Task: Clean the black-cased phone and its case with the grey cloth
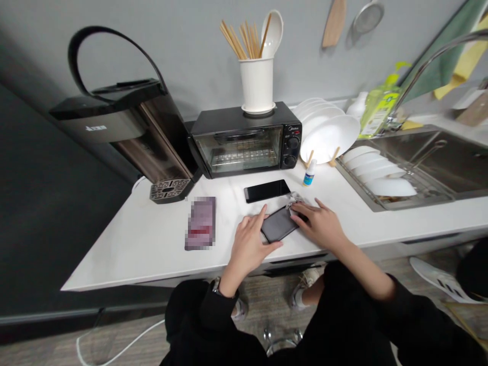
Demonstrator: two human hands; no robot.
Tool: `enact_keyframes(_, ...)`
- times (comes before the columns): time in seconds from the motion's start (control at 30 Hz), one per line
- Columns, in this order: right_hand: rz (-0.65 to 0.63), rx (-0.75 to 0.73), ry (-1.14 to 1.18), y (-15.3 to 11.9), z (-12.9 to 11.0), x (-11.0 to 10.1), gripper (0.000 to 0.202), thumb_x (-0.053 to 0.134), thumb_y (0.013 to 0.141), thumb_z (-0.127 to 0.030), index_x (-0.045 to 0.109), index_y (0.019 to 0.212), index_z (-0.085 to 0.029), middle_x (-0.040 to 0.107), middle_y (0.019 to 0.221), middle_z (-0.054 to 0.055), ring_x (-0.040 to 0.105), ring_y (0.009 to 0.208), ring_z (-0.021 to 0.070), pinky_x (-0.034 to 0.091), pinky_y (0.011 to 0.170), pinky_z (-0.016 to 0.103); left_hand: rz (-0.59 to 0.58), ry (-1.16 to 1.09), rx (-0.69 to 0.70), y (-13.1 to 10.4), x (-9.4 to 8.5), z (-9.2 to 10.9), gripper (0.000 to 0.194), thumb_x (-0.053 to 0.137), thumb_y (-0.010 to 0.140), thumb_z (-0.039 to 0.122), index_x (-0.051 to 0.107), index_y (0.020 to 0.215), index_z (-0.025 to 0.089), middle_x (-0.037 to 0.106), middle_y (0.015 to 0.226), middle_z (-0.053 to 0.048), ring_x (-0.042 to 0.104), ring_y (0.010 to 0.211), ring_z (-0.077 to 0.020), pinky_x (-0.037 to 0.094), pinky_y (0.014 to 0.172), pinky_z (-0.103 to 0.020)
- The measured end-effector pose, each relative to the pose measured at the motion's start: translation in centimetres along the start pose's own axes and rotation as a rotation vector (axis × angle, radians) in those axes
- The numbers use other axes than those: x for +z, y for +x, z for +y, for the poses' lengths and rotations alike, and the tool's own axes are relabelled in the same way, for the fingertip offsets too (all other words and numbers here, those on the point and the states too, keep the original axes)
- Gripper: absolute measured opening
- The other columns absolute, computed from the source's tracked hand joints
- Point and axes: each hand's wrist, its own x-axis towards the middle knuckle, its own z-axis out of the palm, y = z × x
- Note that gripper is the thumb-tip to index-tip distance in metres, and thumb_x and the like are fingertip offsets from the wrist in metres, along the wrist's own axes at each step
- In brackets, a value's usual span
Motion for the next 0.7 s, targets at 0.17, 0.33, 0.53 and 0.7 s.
enact_keyframes(0.17,-0.159,-0.218,0.136,-0.6,0.4,-0.3,0.039,0.056,0.104,-0.046,0.069,0.133,-0.024,0.073,0.136,0.008,0.070,0.125,0.0252,0.050,0.115,0.045,-0.005,0.003,0.019,0.0,0.0,0.1,0.107,0.085,0.083,0.036,0.020,0.168,0.030,0.063,0.145,-0.006,0.054,0.120,-0.0311,0.042,0.107,-0.045)
enact_keyframes(0.33,-0.075,-0.137,0.080,-0.6,0.9,-0.5,0.037,0.059,0.103,-0.044,0.071,0.131,-0.023,0.073,0.136,0.011,0.070,0.124,0.0286,0.052,0.112,0.049,-0.003,0.003,0.006,0.1,0.1,0.2,0.108,0.086,0.082,0.039,0.021,0.168,0.031,0.063,0.145,-0.007,0.055,0.122,-0.0316,0.042,0.107,-0.045)
enact_keyframes(0.53,-0.017,-0.054,0.046,0.4,0.7,-0.1,0.033,0.051,0.107,-0.042,0.073,0.124,-0.025,0.077,0.127,0.010,0.072,0.120,0.0298,0.043,0.118,0.059,-0.003,0.006,0.002,0.0,0.1,0.2,0.106,0.085,0.081,0.044,0.024,0.167,0.029,0.064,0.145,-0.007,0.054,0.122,-0.0324,0.042,0.107,-0.045)
enact_keyframes(0.7,-0.173,-0.250,0.142,0.9,0.0,0.0,0.038,0.055,0.104,-0.047,0.072,0.129,-0.025,0.074,0.133,0.009,0.070,0.124,0.0287,0.046,0.118,0.055,-0.003,-0.002,-0.003,-0.1,0.0,0.2,0.105,0.084,0.083,0.043,0.024,0.167,0.024,0.064,0.143,-0.009,0.054,0.119,-0.0323,0.043,0.106,-0.044)
